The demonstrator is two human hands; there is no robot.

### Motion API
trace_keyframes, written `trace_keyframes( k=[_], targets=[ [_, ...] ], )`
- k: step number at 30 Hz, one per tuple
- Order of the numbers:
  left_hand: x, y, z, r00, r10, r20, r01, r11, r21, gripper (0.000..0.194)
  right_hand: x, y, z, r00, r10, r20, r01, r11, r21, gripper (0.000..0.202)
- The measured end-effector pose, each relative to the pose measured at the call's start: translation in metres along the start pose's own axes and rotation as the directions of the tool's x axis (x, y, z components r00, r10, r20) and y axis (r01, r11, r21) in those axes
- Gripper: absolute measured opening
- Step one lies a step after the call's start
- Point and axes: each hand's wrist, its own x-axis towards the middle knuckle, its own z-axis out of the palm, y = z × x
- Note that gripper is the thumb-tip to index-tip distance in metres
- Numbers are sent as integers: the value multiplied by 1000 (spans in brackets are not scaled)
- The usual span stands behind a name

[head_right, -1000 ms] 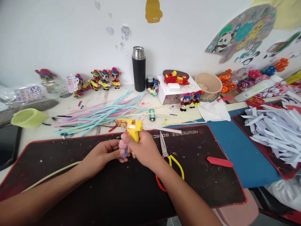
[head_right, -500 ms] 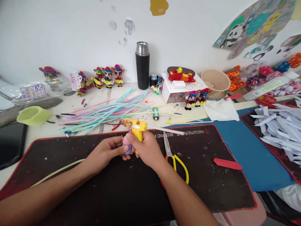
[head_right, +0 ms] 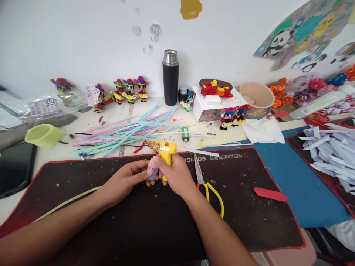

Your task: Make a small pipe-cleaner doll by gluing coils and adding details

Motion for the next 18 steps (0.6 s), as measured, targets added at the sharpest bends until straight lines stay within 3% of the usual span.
trace_keyframes(
  k=[12,18],
  targets=[
    [1,-7,1,998,-9,-69,3,996,-91,34,-1,1,1,1000,4,19,-4,1000,-5,46],
    [1,-9,3,991,-24,-130,0,985,-175,46,-3,-2,2,996,15,86,-16,1000,20,40]
  ],
)
